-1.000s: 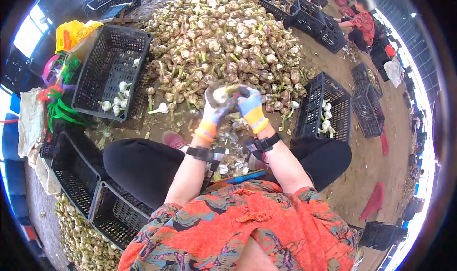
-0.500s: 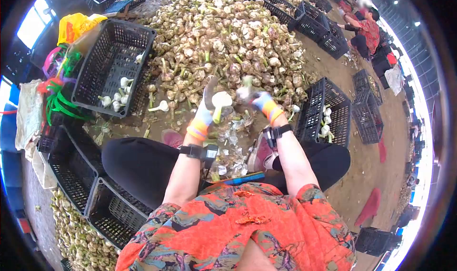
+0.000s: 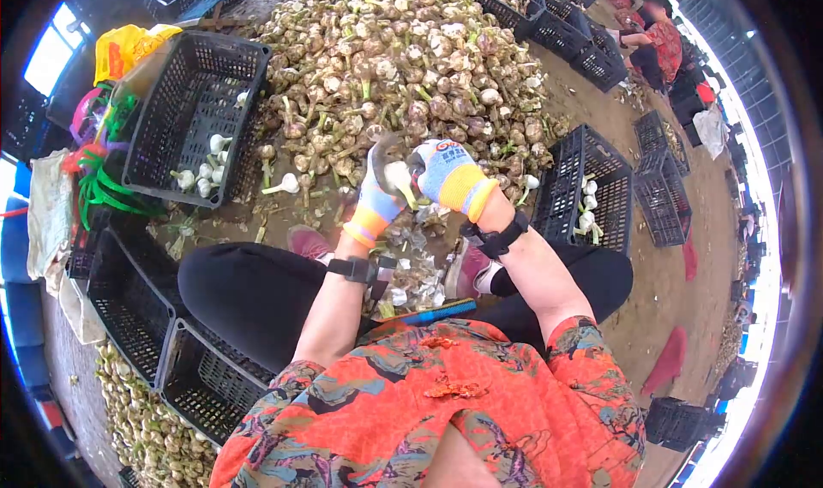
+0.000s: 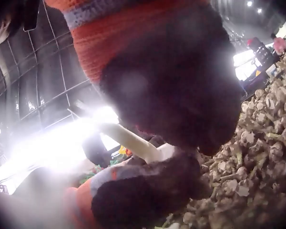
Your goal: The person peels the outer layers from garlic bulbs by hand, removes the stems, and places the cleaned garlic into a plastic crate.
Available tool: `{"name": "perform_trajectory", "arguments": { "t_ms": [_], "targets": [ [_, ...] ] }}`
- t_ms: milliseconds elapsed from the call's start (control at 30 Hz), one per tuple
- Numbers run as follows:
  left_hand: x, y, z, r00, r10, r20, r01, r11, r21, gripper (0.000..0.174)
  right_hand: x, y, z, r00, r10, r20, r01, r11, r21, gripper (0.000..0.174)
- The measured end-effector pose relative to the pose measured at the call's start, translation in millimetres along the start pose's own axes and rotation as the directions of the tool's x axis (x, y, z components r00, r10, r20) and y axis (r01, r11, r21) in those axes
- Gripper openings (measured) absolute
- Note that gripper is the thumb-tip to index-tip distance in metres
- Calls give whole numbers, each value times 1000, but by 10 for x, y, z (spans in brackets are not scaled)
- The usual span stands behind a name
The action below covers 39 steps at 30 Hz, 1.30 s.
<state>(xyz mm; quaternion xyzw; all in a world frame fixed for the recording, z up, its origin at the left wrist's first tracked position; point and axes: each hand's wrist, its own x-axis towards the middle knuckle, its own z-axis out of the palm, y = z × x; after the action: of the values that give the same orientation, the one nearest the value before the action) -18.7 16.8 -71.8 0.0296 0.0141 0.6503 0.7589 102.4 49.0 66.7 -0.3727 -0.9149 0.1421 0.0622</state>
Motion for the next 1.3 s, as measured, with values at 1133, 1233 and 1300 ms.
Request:
{"name": "perform_trajectory", "arguments": {
  "t_ms": [1133, 1233, 1300],
  "targets": [
    [-322, 121, 685, 924, 370, 100, -382, 874, 300, 49, 46, 613, 936, 906, 422, -18, -394, 860, 323, 28],
    [-311, 122, 581, 929, 362, 73, -369, 919, 143, 47, -216, 365, 1095, 927, 312, 209, -334, 939, 77, 33],
    [-289, 145, 587, 922, 382, 64, -386, 921, 53, 44, -436, 153, 1046, 891, 158, 425, -195, 980, 44, 36]
  ]
}}
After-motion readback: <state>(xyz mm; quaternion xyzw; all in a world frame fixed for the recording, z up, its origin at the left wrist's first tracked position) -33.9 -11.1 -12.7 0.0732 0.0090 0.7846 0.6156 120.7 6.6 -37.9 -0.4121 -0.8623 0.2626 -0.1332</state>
